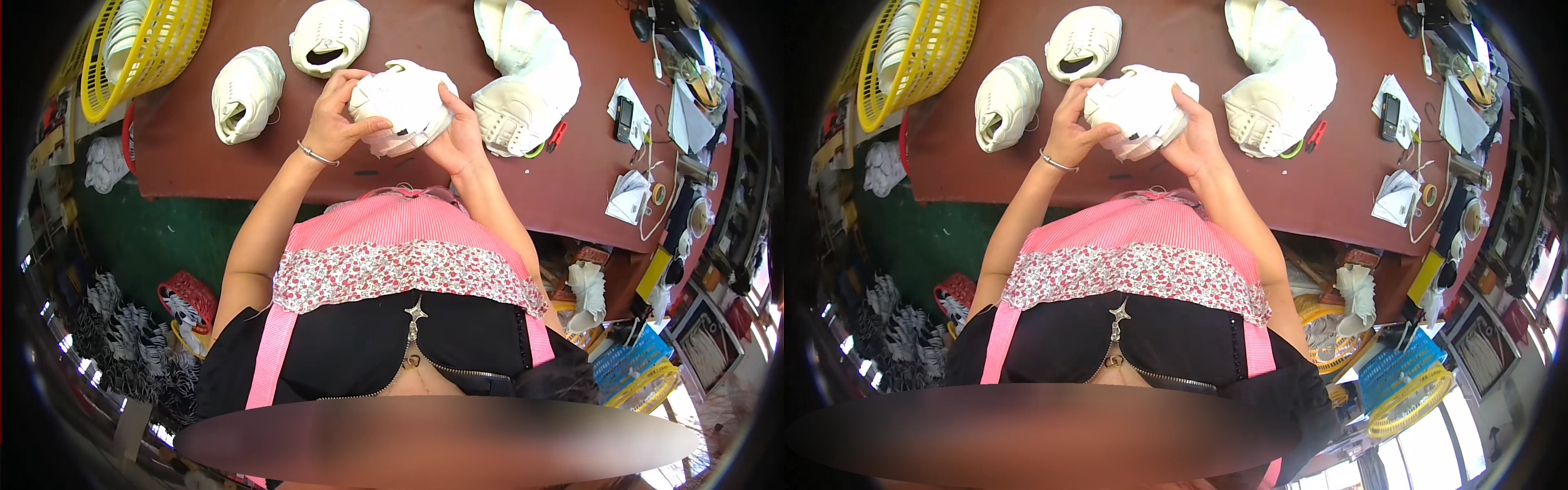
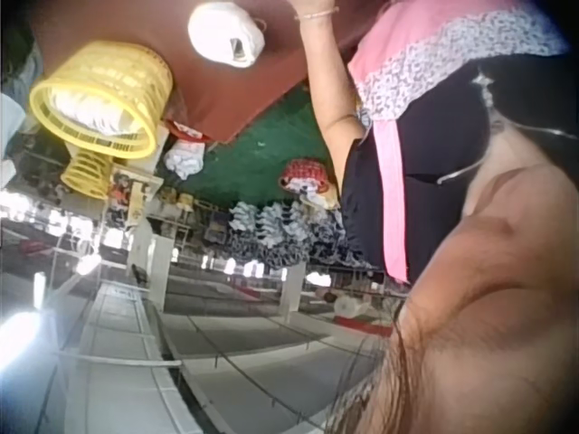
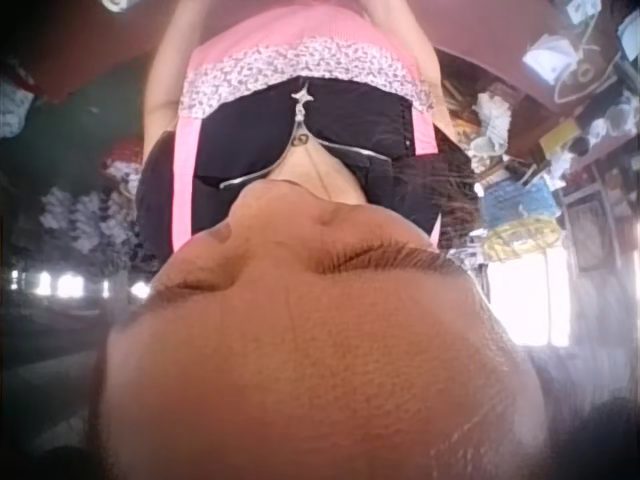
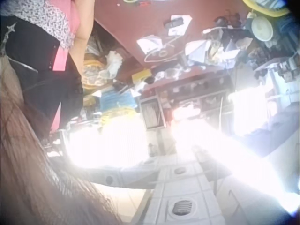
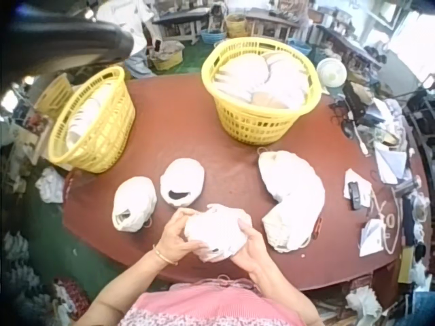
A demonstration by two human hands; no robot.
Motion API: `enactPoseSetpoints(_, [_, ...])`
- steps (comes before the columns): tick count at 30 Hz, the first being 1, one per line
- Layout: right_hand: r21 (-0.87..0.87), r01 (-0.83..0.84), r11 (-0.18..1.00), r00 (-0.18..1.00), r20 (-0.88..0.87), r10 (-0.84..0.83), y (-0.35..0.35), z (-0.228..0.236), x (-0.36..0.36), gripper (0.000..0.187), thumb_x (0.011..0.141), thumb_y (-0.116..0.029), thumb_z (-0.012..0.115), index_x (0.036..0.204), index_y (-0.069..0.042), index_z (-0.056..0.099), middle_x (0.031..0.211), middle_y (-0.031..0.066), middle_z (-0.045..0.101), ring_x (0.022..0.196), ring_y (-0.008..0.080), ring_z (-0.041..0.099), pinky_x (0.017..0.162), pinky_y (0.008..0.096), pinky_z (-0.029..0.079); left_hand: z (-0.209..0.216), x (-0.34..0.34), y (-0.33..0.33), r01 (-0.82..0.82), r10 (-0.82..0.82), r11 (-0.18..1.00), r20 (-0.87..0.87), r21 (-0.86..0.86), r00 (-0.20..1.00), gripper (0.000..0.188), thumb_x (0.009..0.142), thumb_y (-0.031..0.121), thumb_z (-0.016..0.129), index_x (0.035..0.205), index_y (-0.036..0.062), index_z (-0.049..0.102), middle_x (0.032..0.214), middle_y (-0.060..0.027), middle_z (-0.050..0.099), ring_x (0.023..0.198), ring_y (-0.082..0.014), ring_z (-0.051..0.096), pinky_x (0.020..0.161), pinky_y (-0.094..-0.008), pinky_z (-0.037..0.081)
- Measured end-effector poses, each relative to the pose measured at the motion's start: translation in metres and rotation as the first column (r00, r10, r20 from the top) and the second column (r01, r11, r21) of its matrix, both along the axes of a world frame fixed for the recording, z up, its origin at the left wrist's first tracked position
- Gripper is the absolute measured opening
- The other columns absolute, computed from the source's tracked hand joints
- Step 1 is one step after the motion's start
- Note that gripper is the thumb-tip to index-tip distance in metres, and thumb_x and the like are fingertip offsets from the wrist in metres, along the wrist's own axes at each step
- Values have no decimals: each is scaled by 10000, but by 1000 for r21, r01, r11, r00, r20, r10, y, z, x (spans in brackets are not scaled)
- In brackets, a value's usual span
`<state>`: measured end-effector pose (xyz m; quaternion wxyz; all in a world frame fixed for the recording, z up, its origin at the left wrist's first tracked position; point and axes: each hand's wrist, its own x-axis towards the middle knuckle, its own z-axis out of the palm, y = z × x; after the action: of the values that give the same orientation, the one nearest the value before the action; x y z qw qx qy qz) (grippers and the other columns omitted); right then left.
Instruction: Counting, stacking, and bundling shoe upper components using rubber bands, followed by recording counts on a notepad.
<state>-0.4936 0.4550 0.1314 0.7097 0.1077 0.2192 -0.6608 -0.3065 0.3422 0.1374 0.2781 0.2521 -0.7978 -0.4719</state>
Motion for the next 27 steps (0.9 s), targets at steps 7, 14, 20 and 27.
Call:
enactPoseSetpoints(7, [16, 41, 999, 995, -89, -39, 19, 6, 5, 541, 998, -229, 567, 1443, 14, 377, 1449, 163, 479, 1347, 303, 466, 1137, 478, 370, 21, -1, 9, -27, 33, 960, -16, 279, 999, 558, 767, 209, 846, 1227, 13, 598, 1249, -101, 579, 1152, -224, 584, 949, -330, 491])
enactPoseSetpoints(14, [84, 33, 996, 957, -291, -7, 44, 3, 5, 637, 888, -90, 719, 1433, -15, 397, 1411, 127, 514, 1332, 281, 476, 1133, 486, 385, 35, 28, 16, 82, -104, 982, -121, -172, 987, 466, 775, 133, 821, 1170, 46, 588, 1328, -186, 574, 1273, -346, 542, 1047, -438, 445])
enactPoseSetpoints(20, [82, 82, 993, 962, -267, -57, 57, 3, -6, 613, 918, -123, 685, 1446, -25, 390, 1430, 134, 501, 1356, 293, 458, 1142, 507, 372, 52, 96, -5, -301, 409, 730, 39, -614, 912, 395, 764, 51, 804, 1088, 43, 579, 1242, -145, 607, 1202, -396, 545, 1010, -478, 444])
enactPoseSetpoints(27, [58, 48, 997, 995, -93, -43, 25, 19, 10, 486, 993, -212, 584, 1404, 0, 434, 1399, 141, 526, 1312, 278, 501, 1124, 465, 383, -54, 204, -42, -295, 606, 701, 324, -649, 726, 347, 820, 87, 732, 1137, 67, 592, 1359, -97, 535, 1338, -370, 428, 1083, -489, 371])
